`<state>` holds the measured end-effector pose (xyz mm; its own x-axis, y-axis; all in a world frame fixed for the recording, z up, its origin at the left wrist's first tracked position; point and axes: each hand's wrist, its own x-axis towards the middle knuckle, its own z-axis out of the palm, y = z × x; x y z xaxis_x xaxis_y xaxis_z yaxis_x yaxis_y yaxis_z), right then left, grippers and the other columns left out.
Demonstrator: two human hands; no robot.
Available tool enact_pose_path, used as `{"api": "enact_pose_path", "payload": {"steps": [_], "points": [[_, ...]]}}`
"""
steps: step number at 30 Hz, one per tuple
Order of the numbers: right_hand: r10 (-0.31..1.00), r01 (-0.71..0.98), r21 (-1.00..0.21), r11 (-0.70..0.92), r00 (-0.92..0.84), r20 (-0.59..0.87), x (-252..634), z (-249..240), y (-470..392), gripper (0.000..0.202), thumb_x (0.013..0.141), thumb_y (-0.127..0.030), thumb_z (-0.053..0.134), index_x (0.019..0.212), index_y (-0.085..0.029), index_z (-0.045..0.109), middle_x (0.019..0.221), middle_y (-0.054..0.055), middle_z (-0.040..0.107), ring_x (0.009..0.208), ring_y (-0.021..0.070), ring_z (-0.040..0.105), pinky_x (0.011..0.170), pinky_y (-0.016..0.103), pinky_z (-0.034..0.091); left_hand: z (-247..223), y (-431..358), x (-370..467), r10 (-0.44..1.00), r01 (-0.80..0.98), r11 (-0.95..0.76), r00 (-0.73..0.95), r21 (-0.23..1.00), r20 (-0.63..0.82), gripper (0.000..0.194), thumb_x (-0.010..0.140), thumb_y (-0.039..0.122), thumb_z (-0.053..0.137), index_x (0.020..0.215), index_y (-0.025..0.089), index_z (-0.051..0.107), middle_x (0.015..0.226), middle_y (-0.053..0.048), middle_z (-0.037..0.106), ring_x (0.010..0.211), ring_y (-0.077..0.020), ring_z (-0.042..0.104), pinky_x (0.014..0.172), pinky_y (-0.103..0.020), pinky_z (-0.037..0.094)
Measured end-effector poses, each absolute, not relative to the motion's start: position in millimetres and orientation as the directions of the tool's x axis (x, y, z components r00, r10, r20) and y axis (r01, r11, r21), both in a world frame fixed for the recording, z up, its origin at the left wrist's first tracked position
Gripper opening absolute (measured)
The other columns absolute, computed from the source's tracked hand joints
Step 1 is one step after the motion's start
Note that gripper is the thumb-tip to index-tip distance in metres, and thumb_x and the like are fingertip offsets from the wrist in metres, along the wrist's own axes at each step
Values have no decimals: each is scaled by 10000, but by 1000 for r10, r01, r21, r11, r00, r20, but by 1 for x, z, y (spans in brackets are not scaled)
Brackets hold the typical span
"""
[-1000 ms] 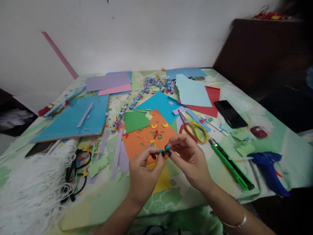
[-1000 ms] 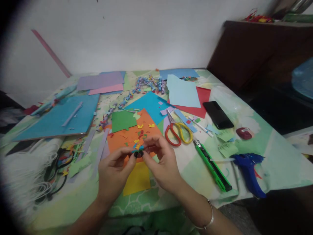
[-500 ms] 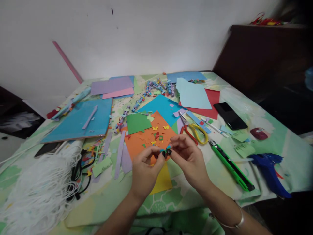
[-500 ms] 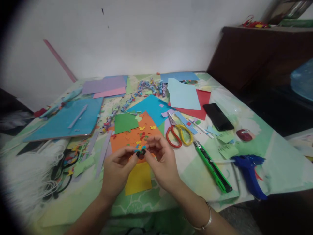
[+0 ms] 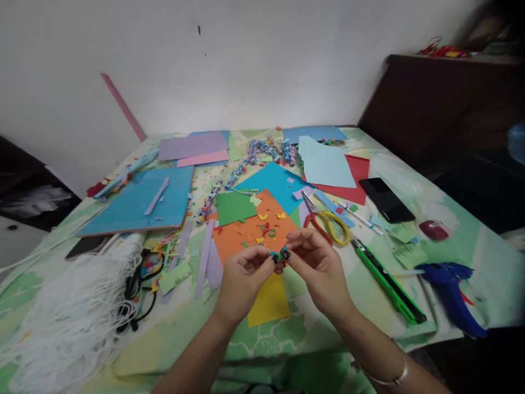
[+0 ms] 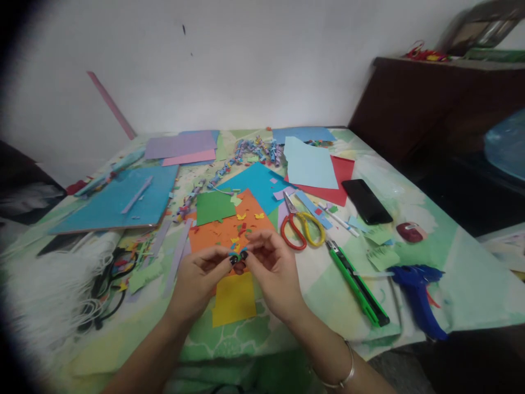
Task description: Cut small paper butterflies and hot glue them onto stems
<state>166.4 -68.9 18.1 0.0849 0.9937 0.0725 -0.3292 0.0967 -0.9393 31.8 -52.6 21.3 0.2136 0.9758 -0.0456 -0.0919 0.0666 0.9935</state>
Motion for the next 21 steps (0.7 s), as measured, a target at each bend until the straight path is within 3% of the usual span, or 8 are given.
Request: {"api": "enact_pose_path", "payload": {"steps": [6, 21], "points": [[985, -291, -950, 111, 161, 66, 165, 16, -70, 165, 732, -191, 695, 865, -204, 599, 794, -19, 571, 713, 86, 570, 631, 197, 510, 21, -53, 31, 987, -60, 38, 157, 997, -28, 61, 675, 171, 681, 702, 130, 645, 668, -5, 647, 631, -97, 619, 644, -185, 523], [997, -386, -921, 53, 65, 31, 164, 16, -73, 190, 738, -217, 706, 888, -206, 590, 710, -28, 614, 623, 119, 615, 610, 269, 518, 19, -55, 25, 964, -133, 108, 256, 985, -72, 99, 728, 221, 693, 720, 123, 682, 640, -22, 667, 611, -106, 617, 635, -203, 510]]}}
